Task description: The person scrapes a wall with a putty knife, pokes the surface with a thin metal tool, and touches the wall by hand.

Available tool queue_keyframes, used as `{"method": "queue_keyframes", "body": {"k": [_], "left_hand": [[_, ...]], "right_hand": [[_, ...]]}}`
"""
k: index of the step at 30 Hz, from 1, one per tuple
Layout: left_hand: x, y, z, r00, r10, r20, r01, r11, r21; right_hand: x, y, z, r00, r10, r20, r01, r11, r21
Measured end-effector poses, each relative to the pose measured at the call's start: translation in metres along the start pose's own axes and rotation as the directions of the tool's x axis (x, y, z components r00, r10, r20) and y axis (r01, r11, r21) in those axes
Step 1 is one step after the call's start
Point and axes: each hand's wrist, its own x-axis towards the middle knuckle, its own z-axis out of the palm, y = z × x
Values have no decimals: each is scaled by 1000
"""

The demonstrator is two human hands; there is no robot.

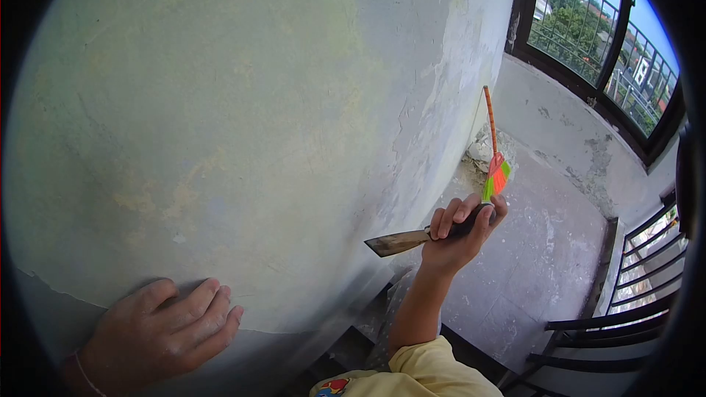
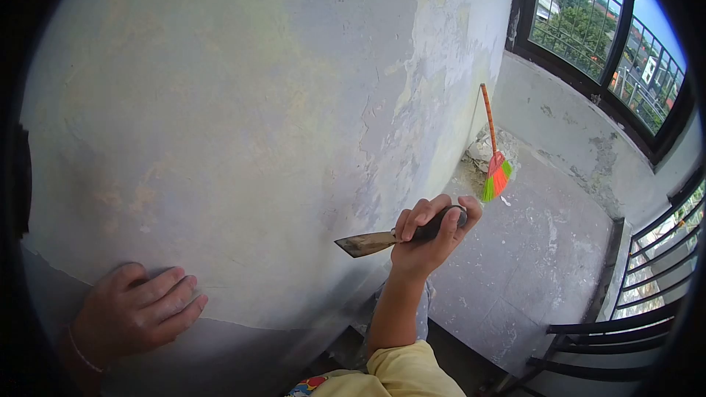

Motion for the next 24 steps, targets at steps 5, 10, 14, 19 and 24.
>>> {"method": "queue_keyframes", "body": {"k": [5,10,14,19,24], "left_hand": [[3,1,0,1000,7,21,-7,999,34],[6,2,-2,1000,-13,29,13,1000,9],[8,4,-3,998,-16,53,13,999,43],[11,3,-2,999,-25,46,24,1000,21],[12,3,-1,998,-29,47,28,999,22]], "right_hand": [[23,14,-35,969,-173,176,67,870,488],[30,39,-15,998,67,19,-69,908,413],[52,17,-19,988,54,144,-122,846,520],[39,46,-20,985,87,147,-136,919,369],[65,24,-29,970,151,190,-233,799,555]]}}
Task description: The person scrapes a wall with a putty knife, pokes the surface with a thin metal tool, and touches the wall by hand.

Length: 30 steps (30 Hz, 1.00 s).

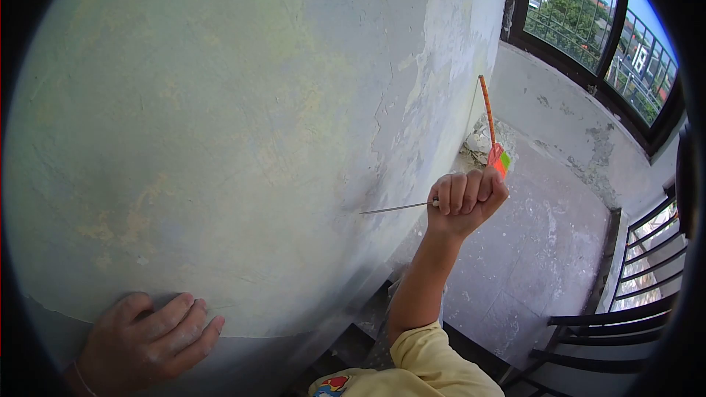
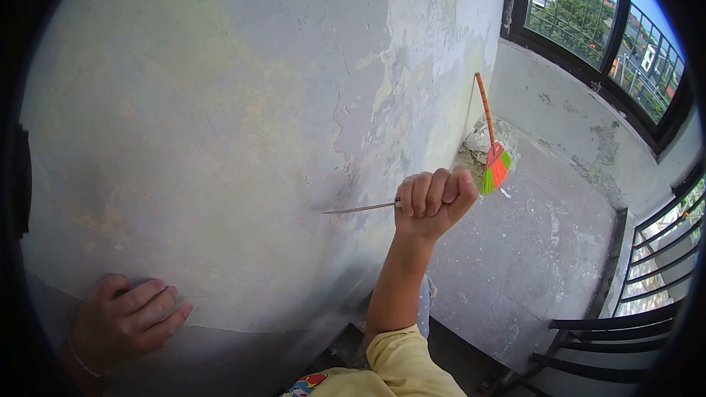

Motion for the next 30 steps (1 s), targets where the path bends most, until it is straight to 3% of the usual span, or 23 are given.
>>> {"method": "queue_keyframes", "body": {"k": [1,3,4,5,7,9,11,13,14,17,19,21,23,25,26,27,30], "left_hand": [[1,1,-2,1000,-9,13,9,1000,-8],[2,1,-4,999,-17,31,17,1000,-20],[2,0,-4,999,-15,41,16,1000,-23],[2,0,-4,999,-11,50,13,1000,-29],[2,1,-6,998,-27,52,30,999,-45],[3,-2,-6,998,-36,51,39,997,-62],[2,-2,-5,998,14,67,-15,1000,24],[5,0,-7,998,-9,69,10,1000,-6],[6,-1,-8,997,-29,67,31,999,-33],[4,0,-5,998,-29,50,30,999,-32],[5,-1,-7,998,-26,62,28,999,-24],[3,-2,-8,997,-12,75,13,1000,-15],[3,0,-7,996,-1,88,-4,998,57],[0,0,-2,998,-15,67,14,1000,23],[0,-1,0,999,-23,49,23,1000,-2],[0,-1,0,999,-26,48,26,1000,2],[1,-3,-1,999,-12,53,12,1000,-4]], "right_hand": [[2,-7,-3,998,-61,-29,63,996,69],[-2,14,-13,996,2,-92,6,996,86],[-10,40,-5,983,93,-157,-97,995,-21],[-7,35,0,992,104,-70,-116,972,-203],[-2,22,15,984,127,128,-88,958,-272],[14,-5,16,983,-23,184,10,998,70],[17,-11,4,974,-104,200,71,983,167],[3,27,-1,998,51,-35,-50,998,24],[-6,37,-4,998,44,-35,-43,999,27],[-34,56,-9,941,337,-14,-338,940,-50],[-12,21,2,995,60,76,-71,986,149],[3,-15,5,982,-153,112,149,988,44],[1,-19,-1,969,-226,103,220,973,67],[-13,20,-6,991,-92,97,106,982,-154],[-14,25,-14,994,-44,96,61,983,-175],[-11,21,-15,994,-45,100,62,983,-172],[2,-10,-18,988,-92,125,82,993,82]]}}
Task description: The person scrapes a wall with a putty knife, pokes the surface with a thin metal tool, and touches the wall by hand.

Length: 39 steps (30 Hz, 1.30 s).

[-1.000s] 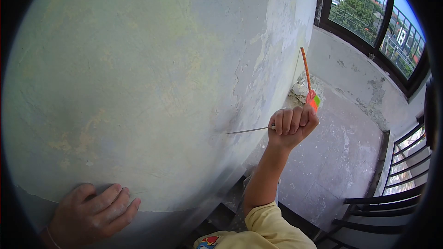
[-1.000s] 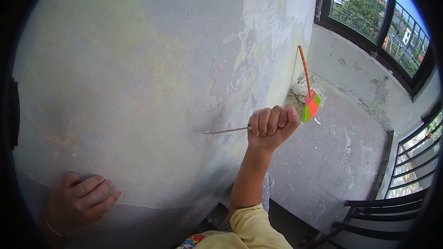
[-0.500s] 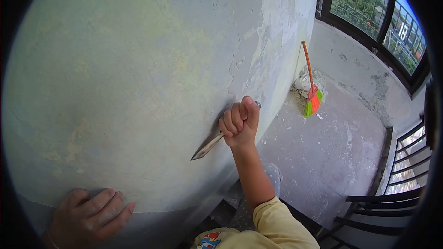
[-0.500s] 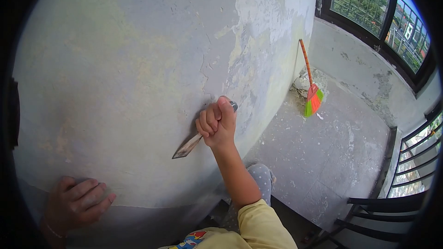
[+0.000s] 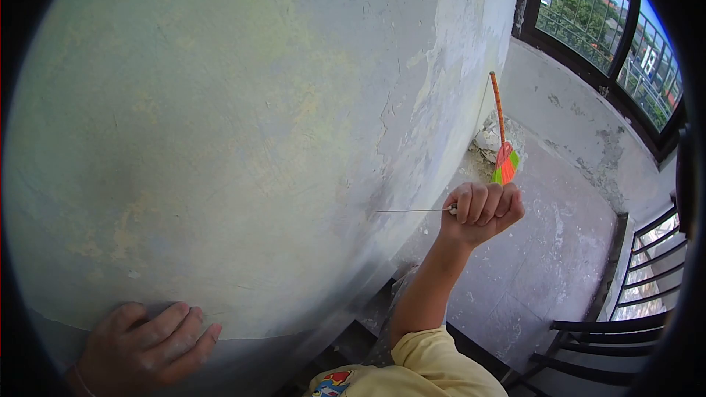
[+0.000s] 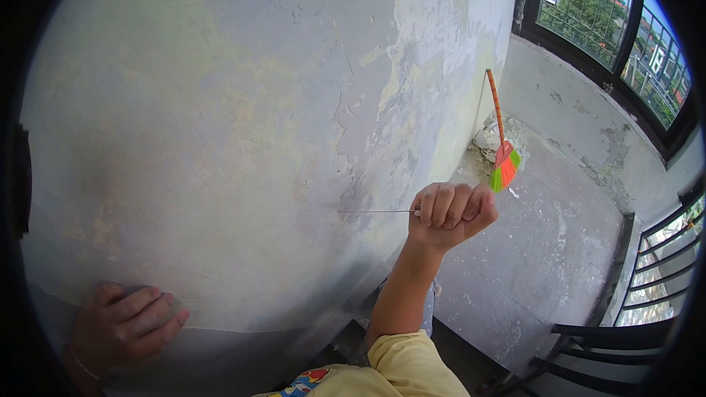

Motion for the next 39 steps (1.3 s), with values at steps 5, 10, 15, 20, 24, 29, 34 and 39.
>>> {"method": "queue_keyframes", "body": {"k": [5,10,15,20,24,29,34,39], "left_hand": [[6,1,-6,1000,-11,11,11,1000,22],[9,1,-9,999,-26,25,26,999,-18],[10,3,-8,1000,-18,11,18,1000,17],[7,1,-9,1000,-8,22,8,1000,6],[6,0,-7,999,23,22,-24,999,32],[8,3,-9,999,-34,37,34,999,-8],[10,2,-9,999,-29,36,30,999,-18],[8,2,-8,998,-34,43,36,999,-31]], "right_hand": [[-18,26,6,989,10,-146,-34,987,-159],[-5,-6,12,998,-64,8,64,998,-11],[-43,58,3,926,300,-230,-336,932,-134],[-21,10,3,999,-6,-48,7,1000,27],[-24,30,1,993,30,-117,-62,957,-283],[-11,0,7,999,-33,-8,33,998,-53],[-16,24,3,991,71,-110,-99,958,-269],[-3,1,17,997,-12,73,16,999,-49]]}}
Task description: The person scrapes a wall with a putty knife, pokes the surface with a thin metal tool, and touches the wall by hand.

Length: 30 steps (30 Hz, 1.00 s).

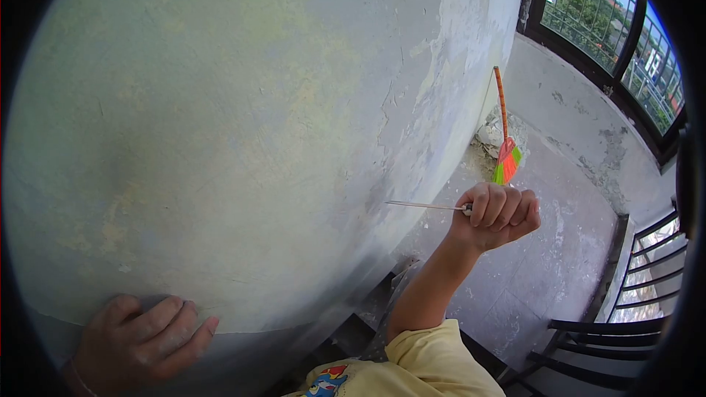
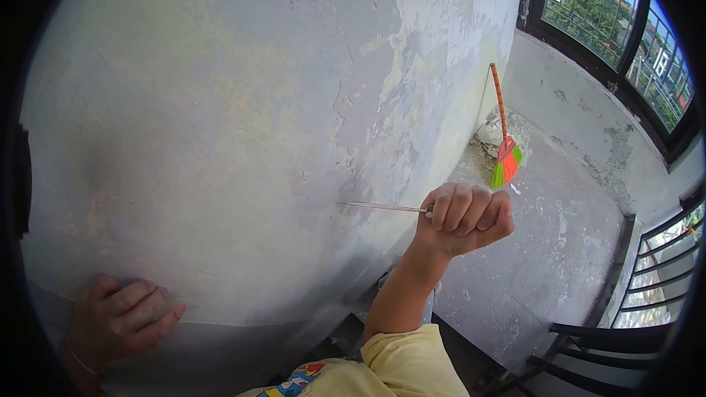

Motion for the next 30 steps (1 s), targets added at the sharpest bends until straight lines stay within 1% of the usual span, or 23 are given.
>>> {"method": "queue_keyframes", "body": {"k": [2,3,4,5,6,8,9,11,12,14,15,16,17,18,19,20,22,23,24,26,27,28,30], "left_hand": [[1,0,2,1000,16,-27,-15,999,28],[1,-1,1,999,22,-29,-21,999,34],[1,0,2,999,18,-30,-17,999,27],[0,0,2,999,10,-31,-9,1000,21],[1,0,2,999,5,-32,-4,1000,25],[-1,0,1,999,13,-31,-12,1000,27],[-2,0,1,1000,10,-22,-9,1000,22],[-1,-1,0,999,51,1,-51,995,85],[0,0,0,999,51,-2,-51,995,81],[1,1,0,1000,-6,-12,6,1000,25],[1,0,1,1000,-7,-15,8,999,31],[0,-2,3,999,32,-37,-30,998,60],[-1,-3,3,996,71,-53,-66,994,84],[-2,-3,3,997,67,-46,-63,995,82],[-2,-2,2,998,58,-33,-55,995,84],[-2,-1,2,999,49,-24,-47,995,83],[-2,-1,2,999,43,-16,-42,997,71],[-1,0,3,1000,30,-9,-30,997,66],[-1,1,3,1000,27,-14,-26,997,66],[1,1,0,1000,-3,-8,3,1000,0],[2,1,-1,1000,-2,-5,2,1000,2],[3,1,-1,1000,-6,-10,6,1000,-1],[4,2,-1,1000,-6,-20,5,1000,-6]], "right_hand": [[-15,35,-1,977,65,-205,-104,977,-185],[-27,52,0,951,217,-218,-252,956,-147],[-37,62,0,902,367,-227,-398,911,-106],[-38,56,-5,925,352,-141,-367,924,-104],[-33,45,0,954,259,-151,-270,962,-51],[-17,17,-1,994,36,-99,-28,996,83],[-18,16,-4,993,43,-107,-34,996,87],[-17,15,-13,981,-48,-190,37,998,-57],[-26,36,-7,969,93,-231,-136,975,-176],[-42,57,-3,928,297,-224,-322,943,-85],[-39,48,-3,950,263,-168,-279,957,-80],[-34,35,0,971,133,-196,-143,989,-34],[-26,19,-1,986,33,-166,-31,999,15],[-19,4,-3,987,-69,-146,79,995,64],[-15,-4,-5,989,-102,-106,98,994,-44],[-20,3,-11,990,-95,-107,91,995,-48],[-26,28,-8,972,59,-228,-124,951,-284],[-24,22,-11,982,74,-174,-122,950,-289],[-19,14,-10,983,75,-169,-123,949,-291],[-12,-8,-5,998,-14,-56,14,1000,-12],[-9,-15,-2,996,-84,-26,83,996,-9],[-14,-7,-4,996,-86,-28,85,996,-9],[-30,28,-4,959,31,-280,-106,961,-254]]}}
